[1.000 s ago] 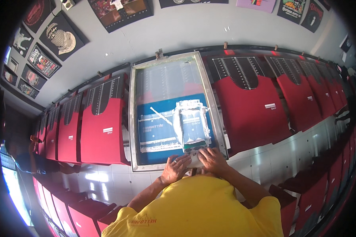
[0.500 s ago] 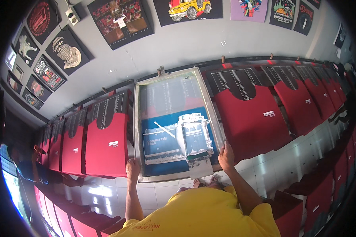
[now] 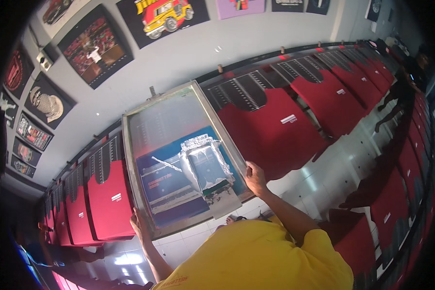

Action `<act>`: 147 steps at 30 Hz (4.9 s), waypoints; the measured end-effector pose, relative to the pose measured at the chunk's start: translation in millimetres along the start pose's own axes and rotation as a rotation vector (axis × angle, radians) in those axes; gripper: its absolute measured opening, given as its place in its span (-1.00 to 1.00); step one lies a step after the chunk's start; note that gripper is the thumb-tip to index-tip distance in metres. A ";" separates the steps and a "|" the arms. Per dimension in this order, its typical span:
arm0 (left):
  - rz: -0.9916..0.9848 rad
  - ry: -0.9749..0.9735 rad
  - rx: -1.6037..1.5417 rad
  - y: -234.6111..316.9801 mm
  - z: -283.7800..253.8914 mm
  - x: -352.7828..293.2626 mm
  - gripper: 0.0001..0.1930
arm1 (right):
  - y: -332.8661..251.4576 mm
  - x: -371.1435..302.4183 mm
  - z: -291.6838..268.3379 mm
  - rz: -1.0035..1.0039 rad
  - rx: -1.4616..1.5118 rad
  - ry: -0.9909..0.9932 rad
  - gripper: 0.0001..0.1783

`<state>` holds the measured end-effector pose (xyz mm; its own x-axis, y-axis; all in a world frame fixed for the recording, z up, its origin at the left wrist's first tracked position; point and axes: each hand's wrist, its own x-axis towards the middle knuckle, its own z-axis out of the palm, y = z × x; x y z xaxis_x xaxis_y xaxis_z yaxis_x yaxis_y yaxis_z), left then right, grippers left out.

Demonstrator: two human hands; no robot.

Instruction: The person is screen printing designs onto red t-shirts by hand using a squeegee. They apply white ink through a mesh screen onto shirts mounted on individual boards, then lift the frame and move it to the next board in a row.

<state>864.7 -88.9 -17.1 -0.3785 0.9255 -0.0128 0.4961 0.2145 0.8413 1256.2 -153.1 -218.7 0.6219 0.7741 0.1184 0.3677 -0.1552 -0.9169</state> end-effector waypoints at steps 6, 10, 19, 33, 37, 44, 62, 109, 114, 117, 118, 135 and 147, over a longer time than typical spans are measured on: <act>0.241 -0.107 0.116 -59.0 76.3 -36.1 -0.45 | 61.1 53.7 -100.1 -0.071 -0.007 0.011 -0.75; 0.244 -0.151 0.131 -66.6 162.0 -81.9 -0.46 | 121.3 97.5 -187.1 -0.157 0.113 -0.011 -0.65; 0.019 -0.213 0.025 30.4 307.6 -187.7 -0.54 | 213.9 167.8 -319.7 -0.025 0.000 -0.051 -0.72; 0.113 -0.113 0.160 16.0 340.3 -156.3 -0.47 | 225.3 216.6 -294.2 0.085 -0.093 -0.048 -0.74; 0.158 -0.034 0.221 4.2 345.0 -149.0 -0.52 | 223.4 216.8 -291.4 0.046 -0.128 -0.055 -0.75; 0.025 -0.130 0.262 24.6 342.0 -150.3 -0.66 | 241.1 215.9 -283.9 0.060 -0.045 -0.031 -0.74; 0.195 -0.127 0.606 5.9 335.9 -128.6 -0.75 | 225.7 202.5 -284.6 -0.195 -0.236 -0.105 -0.60; 0.982 -0.622 0.522 137.5 483.5 -295.1 -0.56 | 131.4 210.5 -303.3 -0.927 -0.479 -0.580 -0.71; 0.936 -0.623 0.496 104.2 475.0 -333.2 -0.44 | 154.3 177.1 -311.3 -0.962 -0.465 -0.665 -0.53; 1.024 -0.671 0.670 99.2 469.3 -333.1 -0.35 | 160.6 171.7 -315.4 -0.915 -0.408 -0.752 -0.26; 1.005 -0.667 0.640 97.6 468.7 -335.0 -0.35 | 156.3 171.1 -316.1 -0.891 -0.363 -0.766 -0.26; 0.073 0.058 0.596 37.3 370.0 -179.8 -0.60 | 238.2 210.6 -282.7 -0.041 -0.182 -0.254 -0.55; -0.024 0.084 0.150 95.0 350.0 -192.0 -0.45 | 236.4 214.5 -287.2 0.159 0.067 -0.199 -0.69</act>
<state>1258.0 -137.0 -123.8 -0.4528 0.8914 0.0183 0.5949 0.2868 0.7509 1675.0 -200.1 -300.6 0.5177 0.8496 -0.1007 0.2256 -0.2490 -0.9419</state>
